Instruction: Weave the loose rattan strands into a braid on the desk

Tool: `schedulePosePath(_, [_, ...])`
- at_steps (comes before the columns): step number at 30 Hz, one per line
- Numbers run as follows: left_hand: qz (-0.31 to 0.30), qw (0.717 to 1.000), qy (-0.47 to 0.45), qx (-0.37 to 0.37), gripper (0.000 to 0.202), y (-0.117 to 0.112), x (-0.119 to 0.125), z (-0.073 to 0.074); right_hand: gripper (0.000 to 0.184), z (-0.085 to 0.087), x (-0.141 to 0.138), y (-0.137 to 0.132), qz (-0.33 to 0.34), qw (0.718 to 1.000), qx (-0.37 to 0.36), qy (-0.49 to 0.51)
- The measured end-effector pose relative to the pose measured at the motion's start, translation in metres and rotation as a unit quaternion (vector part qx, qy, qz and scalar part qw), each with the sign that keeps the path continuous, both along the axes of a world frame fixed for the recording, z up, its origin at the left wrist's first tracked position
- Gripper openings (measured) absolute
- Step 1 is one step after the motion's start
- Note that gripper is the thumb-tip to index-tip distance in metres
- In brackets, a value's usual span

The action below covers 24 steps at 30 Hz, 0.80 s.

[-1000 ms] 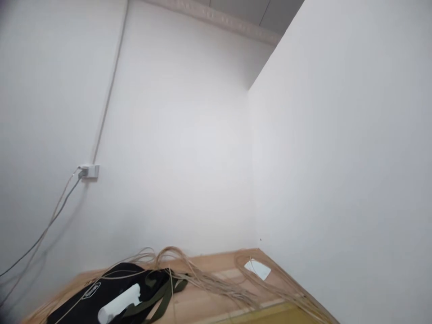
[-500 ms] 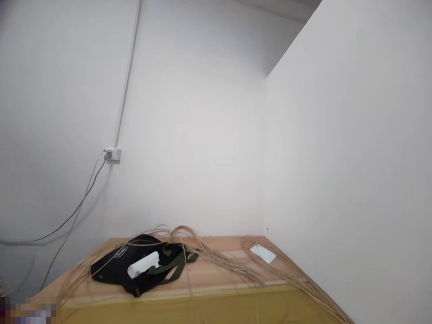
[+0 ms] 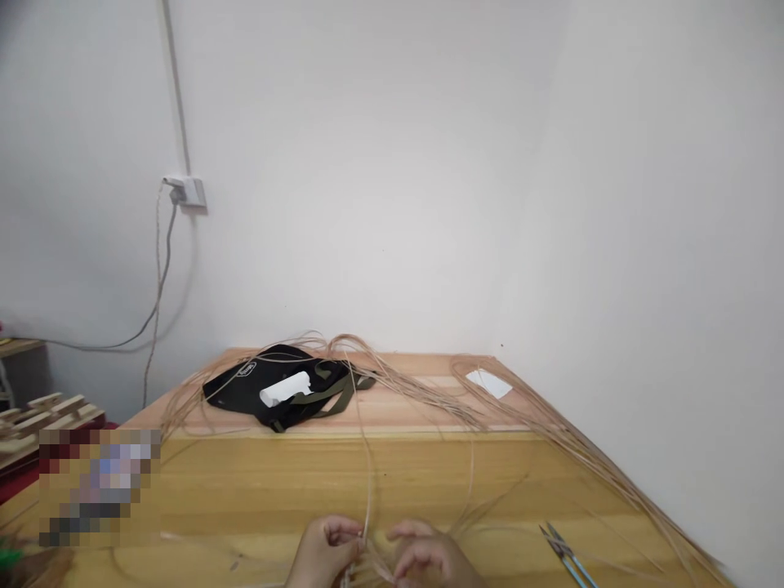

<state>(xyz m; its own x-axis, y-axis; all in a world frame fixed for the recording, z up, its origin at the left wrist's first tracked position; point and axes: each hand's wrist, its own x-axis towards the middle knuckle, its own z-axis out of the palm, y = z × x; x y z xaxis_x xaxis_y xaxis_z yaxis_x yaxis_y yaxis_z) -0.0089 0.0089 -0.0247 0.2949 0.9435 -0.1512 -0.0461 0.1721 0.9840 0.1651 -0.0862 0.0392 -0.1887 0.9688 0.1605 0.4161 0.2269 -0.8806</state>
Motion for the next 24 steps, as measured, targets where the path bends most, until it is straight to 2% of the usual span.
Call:
schedulePosePath(4, [-0.019,0.999,0.027,0.02,0.015,-0.003,-0.003,0.004,0.021,-0.003,-0.02,0.019,0.108,0.993,0.0,0.039])
schedulePosePath(6, [-0.031,0.998,0.037,0.034,0.013,-0.004,-0.004,0.007,0.022,-0.004,-0.028,0.024,0.131,0.988,-0.008,0.087])
schedulePosePath(8, [-0.03,0.998,0.041,0.034,0.013,-0.005,-0.004,0.01,0.023,-0.004,-0.033,0.026,0.11,0.987,-0.025,0.114])
schedulePosePath(13, [-0.009,0.999,0.049,-0.005,0.015,-0.007,-0.005,0.012,0.022,-0.006,-0.031,0.026,0.006,0.993,-0.08,0.085])
schedulePosePath(20, [-0.013,0.999,0.043,-0.011,0.02,-0.009,-0.008,0.017,0.025,-0.039,-0.028,0.036,-0.071,0.974,-0.146,0.157])
schedulePosePath(24, [-0.023,0.999,0.042,-0.027,0.027,-0.01,-0.009,0.022,0.018,-0.041,-0.031,0.037,-0.104,0.973,-0.141,0.15])
